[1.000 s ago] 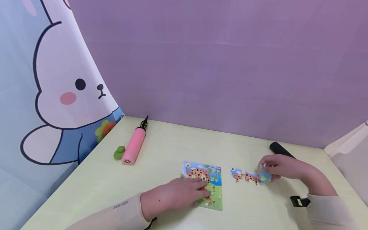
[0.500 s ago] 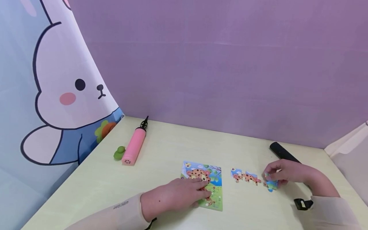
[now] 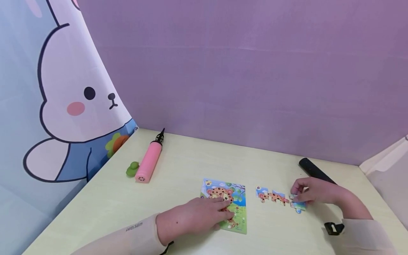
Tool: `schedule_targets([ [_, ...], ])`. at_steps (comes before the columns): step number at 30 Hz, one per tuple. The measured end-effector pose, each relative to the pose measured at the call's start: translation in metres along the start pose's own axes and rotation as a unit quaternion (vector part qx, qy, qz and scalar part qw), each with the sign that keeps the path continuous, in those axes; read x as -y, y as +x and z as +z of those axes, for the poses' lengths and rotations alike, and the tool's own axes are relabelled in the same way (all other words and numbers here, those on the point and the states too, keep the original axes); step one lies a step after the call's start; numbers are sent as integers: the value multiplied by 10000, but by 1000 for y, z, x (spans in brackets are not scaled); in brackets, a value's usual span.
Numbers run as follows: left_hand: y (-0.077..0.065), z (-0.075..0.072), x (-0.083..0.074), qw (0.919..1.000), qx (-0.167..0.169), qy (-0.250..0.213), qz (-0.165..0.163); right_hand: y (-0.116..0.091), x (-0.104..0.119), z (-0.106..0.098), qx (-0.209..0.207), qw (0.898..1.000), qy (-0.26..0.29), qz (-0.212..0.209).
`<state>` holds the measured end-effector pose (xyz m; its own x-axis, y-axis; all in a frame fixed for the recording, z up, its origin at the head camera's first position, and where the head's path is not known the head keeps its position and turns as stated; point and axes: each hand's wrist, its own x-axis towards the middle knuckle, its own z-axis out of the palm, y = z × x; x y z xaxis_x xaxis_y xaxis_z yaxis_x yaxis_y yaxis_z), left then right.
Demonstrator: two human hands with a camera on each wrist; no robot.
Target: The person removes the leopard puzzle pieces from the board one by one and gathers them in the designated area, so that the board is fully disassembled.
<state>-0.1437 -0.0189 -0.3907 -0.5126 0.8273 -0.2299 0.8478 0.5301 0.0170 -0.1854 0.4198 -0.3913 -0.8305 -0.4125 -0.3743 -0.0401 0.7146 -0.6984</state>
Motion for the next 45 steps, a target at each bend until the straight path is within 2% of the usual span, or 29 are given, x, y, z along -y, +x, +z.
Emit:
schedule_targets([
  [27, 0, 0, 1, 10000, -3, 19, 33, 4, 1, 1, -366, 9976, -577, 69],
  [32, 1, -1, 0, 10000, -39, 35, 65, 5, 18, 3, -595, 9945, -835, -221],
  [36, 2, -2, -1, 9997, -75, 184, 135, 11, 40, 9, -632, 9944, -729, -435],
  [41, 4, -3, -4, 9981, -112, 574, 189, 30, 71, 24, -572, 9931, -805, -629],
  [45, 5, -2, -7, 9951, -285, 914, 266, 49, 97, 40, -515, 9907, -1040, -705],
])
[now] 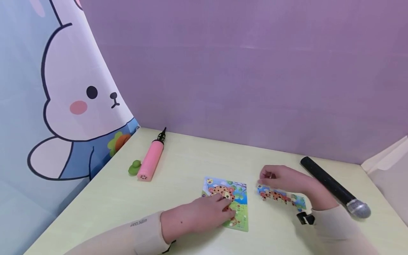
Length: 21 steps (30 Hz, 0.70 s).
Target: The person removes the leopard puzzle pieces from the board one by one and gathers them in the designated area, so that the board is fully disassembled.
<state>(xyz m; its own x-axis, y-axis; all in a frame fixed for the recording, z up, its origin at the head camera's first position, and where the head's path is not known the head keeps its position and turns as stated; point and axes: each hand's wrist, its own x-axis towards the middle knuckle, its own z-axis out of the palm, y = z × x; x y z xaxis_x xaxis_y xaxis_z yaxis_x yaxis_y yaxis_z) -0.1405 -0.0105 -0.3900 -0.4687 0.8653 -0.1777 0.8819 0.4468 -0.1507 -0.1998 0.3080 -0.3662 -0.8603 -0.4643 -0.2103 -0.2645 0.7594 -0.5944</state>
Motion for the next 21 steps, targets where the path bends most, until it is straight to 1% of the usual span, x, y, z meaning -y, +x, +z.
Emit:
schedule_targets([
  [5, 1, 2, -3, 9989, -273, 362, 81, 26, 28, 16, 178, 9997, -71, -139],
  [9, 2, 2, -6, 9969, -357, 695, 76, 44, 44, 29, 359, 9990, -30, -276],
  [12, 3, 2, -10, 9953, -329, 915, 3, 56, 56, 39, 472, 9978, -64, -451],
  [15, 4, 2, -15, 9932, -238, 1125, -176, 66, 66, 49, 595, 9962, -17, -634],
  [18, 5, 2, -21, 9916, -154, 1227, -366, 74, 72, 57, 689, 9950, 125, -710],
  [21, 5, 5, -27, 9912, -87, 1215, -521, 79, 77, 64, 730, 9945, 261, -706],
])
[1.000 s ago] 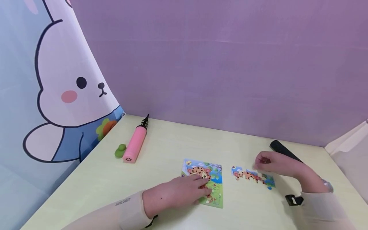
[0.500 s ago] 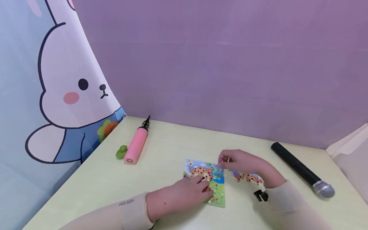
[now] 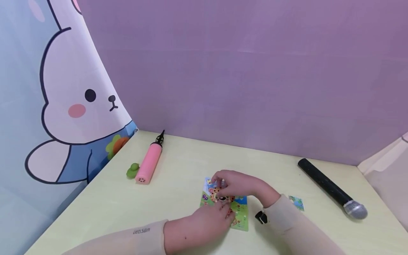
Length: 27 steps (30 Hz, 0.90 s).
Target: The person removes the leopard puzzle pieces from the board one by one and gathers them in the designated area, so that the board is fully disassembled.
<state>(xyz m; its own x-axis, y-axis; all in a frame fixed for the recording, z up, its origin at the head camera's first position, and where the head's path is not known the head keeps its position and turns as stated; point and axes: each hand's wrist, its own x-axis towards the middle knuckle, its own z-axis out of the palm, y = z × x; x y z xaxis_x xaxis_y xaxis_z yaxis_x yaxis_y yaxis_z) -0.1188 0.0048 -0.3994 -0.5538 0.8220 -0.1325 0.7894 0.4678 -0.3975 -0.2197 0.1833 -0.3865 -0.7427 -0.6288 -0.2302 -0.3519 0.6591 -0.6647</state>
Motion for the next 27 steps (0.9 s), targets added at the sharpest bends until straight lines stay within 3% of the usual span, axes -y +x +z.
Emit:
schedule_targets([
  [12, 0, 3, -10, 9988, -215, 401, -206, 13, 7, 15, 55, 9999, -91, 2],
  [22, -3, 5, -14, 9953, -501, 817, -132, 15, 10, 18, 134, 9998, -110, -7],
  [27, -2, 4, -14, 9951, -421, 886, -139, 15, 12, 18, 178, 9998, -69, 22],
])
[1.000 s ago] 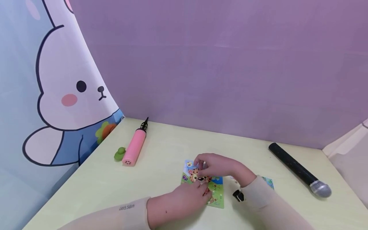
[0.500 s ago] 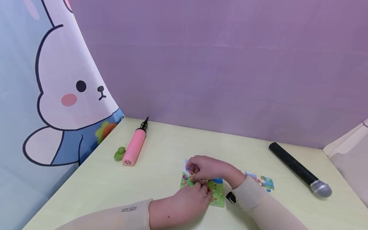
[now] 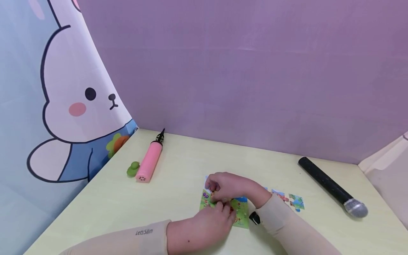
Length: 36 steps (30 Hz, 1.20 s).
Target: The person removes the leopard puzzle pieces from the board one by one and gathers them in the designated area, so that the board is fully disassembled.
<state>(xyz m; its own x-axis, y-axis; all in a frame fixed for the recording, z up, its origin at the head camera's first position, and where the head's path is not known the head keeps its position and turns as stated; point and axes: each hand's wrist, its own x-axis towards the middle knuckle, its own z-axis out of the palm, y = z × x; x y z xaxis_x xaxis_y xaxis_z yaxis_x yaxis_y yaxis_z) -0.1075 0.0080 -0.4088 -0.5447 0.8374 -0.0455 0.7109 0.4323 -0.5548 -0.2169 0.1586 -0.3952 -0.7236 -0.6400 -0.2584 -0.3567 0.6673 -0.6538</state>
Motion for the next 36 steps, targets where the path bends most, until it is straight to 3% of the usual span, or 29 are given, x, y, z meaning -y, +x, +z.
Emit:
schedule_targets([
  [10, 0, -1, 0, 10000, 81, 33, 45, 0, 4, -1, 65, 9998, 172, 48],
  [25, 3, -1, -4, 9991, 399, -141, -79, 2, 4, -1, 7, 10000, -31, -30],
  [36, 5, -3, -6, 9961, 774, -374, -209, 3, -3, -4, 179, 9990, 406, -105],
])
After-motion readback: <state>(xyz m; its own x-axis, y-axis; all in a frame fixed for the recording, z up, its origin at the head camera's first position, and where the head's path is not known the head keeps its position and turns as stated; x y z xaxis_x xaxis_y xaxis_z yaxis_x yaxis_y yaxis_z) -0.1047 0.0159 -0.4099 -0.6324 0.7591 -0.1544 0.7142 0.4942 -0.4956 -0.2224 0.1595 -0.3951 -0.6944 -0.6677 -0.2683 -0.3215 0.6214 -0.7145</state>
